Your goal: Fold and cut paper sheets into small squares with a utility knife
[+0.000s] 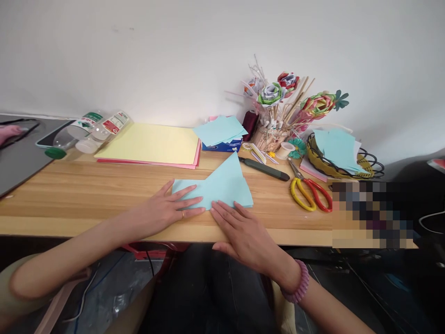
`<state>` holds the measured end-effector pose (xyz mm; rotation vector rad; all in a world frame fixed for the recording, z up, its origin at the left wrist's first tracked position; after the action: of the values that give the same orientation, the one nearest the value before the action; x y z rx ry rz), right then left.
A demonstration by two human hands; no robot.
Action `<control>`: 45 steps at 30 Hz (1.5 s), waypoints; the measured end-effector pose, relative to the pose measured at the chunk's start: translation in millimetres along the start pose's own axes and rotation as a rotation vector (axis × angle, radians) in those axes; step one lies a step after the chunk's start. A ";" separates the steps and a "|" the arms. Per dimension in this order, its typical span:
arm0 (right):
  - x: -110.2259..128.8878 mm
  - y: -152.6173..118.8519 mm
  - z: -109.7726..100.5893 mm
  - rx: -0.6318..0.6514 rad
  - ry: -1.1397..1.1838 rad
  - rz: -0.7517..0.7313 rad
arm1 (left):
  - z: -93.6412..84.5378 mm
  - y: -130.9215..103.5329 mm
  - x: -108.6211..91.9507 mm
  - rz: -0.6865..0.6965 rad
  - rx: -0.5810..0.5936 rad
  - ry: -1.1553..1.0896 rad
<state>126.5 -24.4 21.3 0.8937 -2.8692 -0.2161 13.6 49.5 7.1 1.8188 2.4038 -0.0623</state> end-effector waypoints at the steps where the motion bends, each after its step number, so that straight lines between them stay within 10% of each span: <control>1: -0.8 -0.1 0.2 0.001 0.000 0.006 | -0.9 -0.1 -0.9 -0.001 -0.007 0.005; 15: -3.8 -2.3 -1.1 -0.006 0.044 0.024 | -10.3 -18.4 -8.5 0.037 -0.066 0.032; 31: -60.0 -58.6 -10.6 -0.038 -0.178 0.185 | -5.0 -48.8 22.1 -0.119 0.040 0.031; 45: 35.3 32.9 1.7 -0.078 0.061 -0.028 | -10.3 -41.9 15.5 0.024 0.038 0.151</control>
<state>79.1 -17.6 28.2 0.9103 -2.7735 -0.2970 -31.6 54.0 13.5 1.9339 2.4955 0.0330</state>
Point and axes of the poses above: each hand's wrist, its own y-axis towards the middle knuckle, its own z-axis out of the palm, x = y × z, the point moved 9 cm from there along y, towards the middle knuckle
